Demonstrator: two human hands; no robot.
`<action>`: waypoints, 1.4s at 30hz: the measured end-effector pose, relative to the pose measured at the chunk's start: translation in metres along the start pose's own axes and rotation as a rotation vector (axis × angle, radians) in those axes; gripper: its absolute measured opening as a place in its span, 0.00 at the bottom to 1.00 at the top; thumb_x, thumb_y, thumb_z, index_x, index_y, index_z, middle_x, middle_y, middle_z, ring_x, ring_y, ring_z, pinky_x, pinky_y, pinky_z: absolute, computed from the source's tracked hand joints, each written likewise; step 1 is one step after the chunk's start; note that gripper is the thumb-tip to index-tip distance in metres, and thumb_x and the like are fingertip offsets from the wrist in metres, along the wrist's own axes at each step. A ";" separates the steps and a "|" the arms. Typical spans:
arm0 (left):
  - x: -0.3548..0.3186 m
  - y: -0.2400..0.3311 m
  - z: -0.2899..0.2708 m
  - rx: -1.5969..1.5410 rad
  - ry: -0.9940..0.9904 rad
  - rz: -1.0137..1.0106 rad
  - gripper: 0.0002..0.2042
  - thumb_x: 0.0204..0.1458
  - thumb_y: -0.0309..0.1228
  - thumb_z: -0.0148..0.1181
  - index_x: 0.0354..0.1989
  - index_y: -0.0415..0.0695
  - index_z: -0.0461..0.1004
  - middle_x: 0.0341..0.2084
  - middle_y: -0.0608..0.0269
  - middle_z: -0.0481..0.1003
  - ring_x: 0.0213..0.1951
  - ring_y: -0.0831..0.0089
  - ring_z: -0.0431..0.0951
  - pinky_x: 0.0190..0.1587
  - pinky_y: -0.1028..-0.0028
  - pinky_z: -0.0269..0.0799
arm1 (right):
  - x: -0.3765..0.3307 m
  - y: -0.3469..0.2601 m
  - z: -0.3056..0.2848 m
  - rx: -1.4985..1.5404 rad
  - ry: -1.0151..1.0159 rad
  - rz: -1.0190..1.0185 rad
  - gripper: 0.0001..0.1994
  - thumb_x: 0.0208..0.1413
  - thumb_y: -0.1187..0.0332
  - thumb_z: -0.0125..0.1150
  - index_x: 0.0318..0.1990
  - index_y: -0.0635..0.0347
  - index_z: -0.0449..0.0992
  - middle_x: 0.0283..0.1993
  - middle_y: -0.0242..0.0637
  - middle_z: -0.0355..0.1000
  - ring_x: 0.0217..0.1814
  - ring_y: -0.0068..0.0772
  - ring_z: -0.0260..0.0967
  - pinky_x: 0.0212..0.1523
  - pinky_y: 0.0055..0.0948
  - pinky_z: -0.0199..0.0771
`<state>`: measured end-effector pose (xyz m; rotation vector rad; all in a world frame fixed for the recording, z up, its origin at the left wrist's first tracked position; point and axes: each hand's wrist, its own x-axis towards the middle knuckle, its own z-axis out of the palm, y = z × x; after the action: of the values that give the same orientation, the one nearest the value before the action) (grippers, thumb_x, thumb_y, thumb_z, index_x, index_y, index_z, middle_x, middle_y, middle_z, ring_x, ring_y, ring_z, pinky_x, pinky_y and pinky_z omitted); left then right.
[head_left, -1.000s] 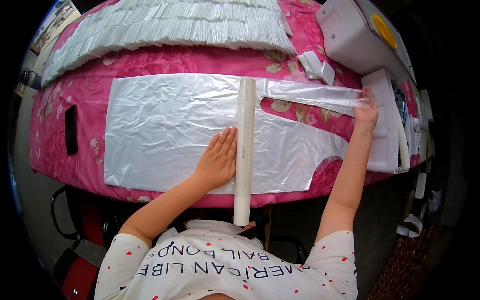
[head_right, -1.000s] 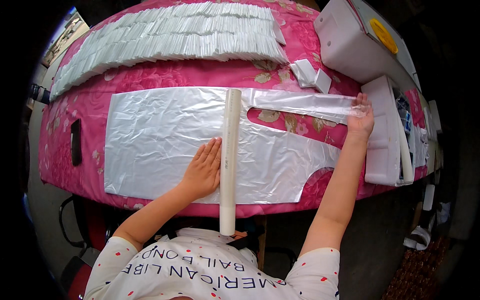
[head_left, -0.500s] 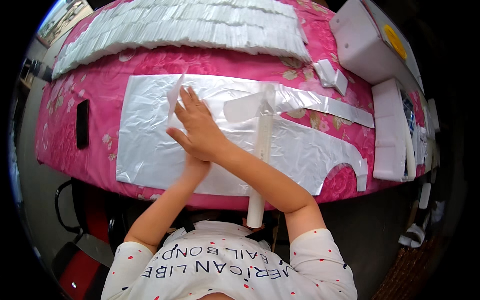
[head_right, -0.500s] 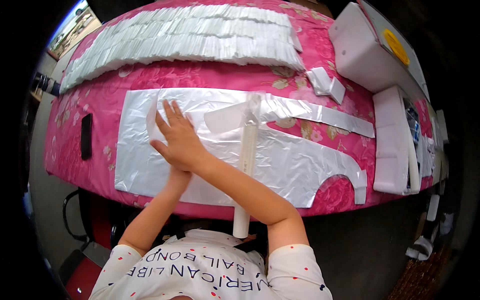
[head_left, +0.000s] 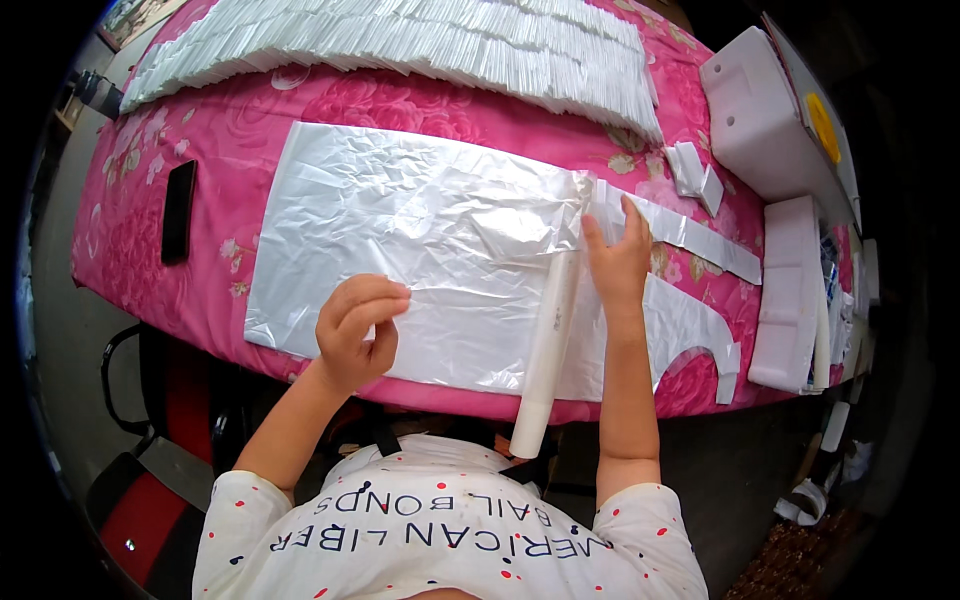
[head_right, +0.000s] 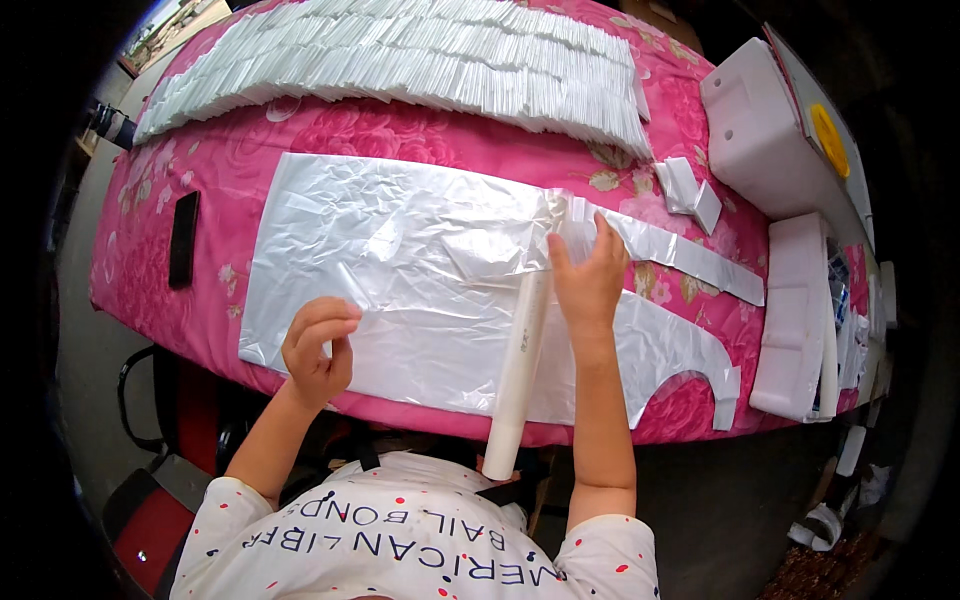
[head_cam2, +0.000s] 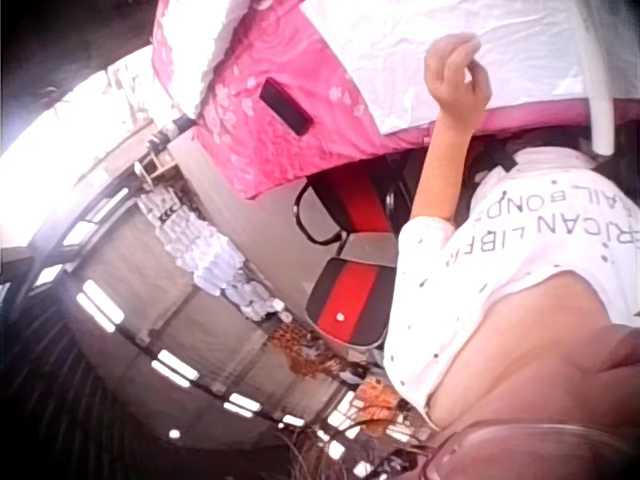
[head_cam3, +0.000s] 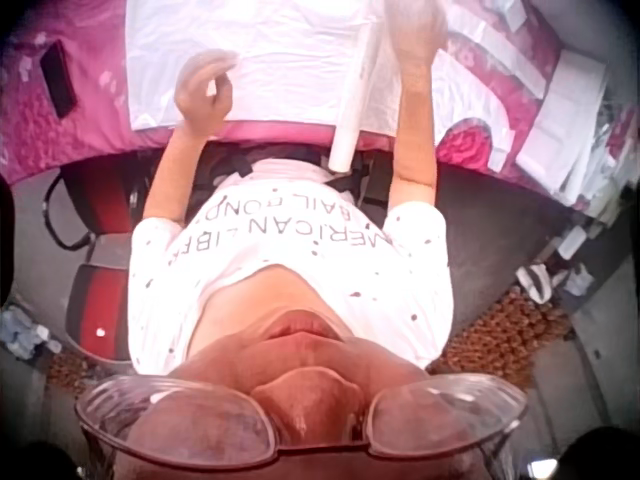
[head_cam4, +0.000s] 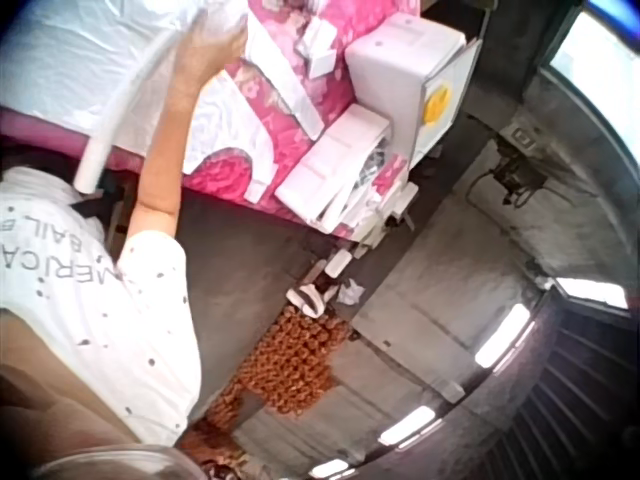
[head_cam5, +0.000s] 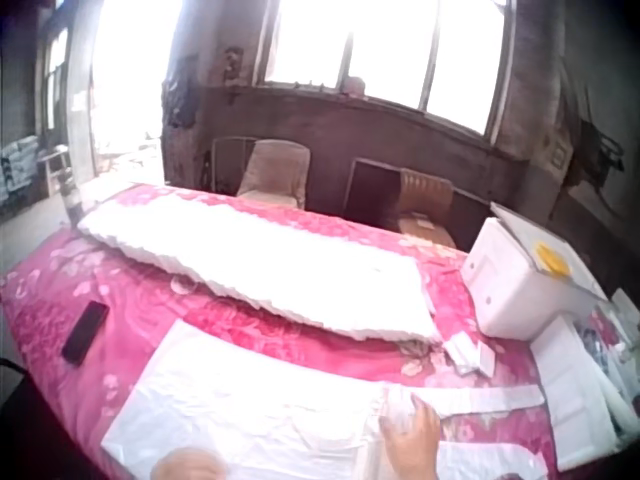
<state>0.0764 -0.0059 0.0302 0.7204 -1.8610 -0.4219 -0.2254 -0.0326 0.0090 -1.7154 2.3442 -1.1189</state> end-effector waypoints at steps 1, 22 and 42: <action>0.005 -0.002 0.000 0.005 -0.020 0.122 0.16 0.35 0.12 0.51 0.34 0.40 0.72 0.31 0.59 0.74 0.33 0.62 0.75 0.36 0.73 0.71 | -0.003 0.012 0.000 0.019 -0.033 0.076 0.23 0.43 0.63 0.65 0.47 0.64 0.69 0.48 0.45 0.67 0.52 0.45 0.60 0.54 0.39 0.58; 0.023 -0.087 0.041 0.440 -0.533 -0.266 0.26 0.40 0.26 0.62 0.53 0.42 0.65 0.39 0.57 0.72 0.40 0.62 0.72 0.44 0.68 0.67 | -0.006 0.174 -0.086 -0.159 0.552 0.311 0.22 0.49 0.72 0.56 0.53 0.67 0.64 0.49 0.46 0.66 0.51 0.44 0.63 0.53 0.35 0.61; -0.010 -0.095 -0.114 0.434 -0.756 0.060 0.17 0.42 0.33 0.58 0.42 0.40 0.72 0.44 0.56 0.72 0.48 0.61 0.71 0.56 0.60 0.58 | -0.117 -0.011 -0.055 0.160 -0.533 -0.349 0.21 0.45 0.65 0.62 0.49 0.60 0.71 0.61 0.39 0.60 0.67 0.45 0.47 0.62 0.38 0.52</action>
<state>0.2112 -0.0667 0.0119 0.8574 -2.7343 -0.2655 -0.1930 0.0925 0.0121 -2.0864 1.6459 -0.7235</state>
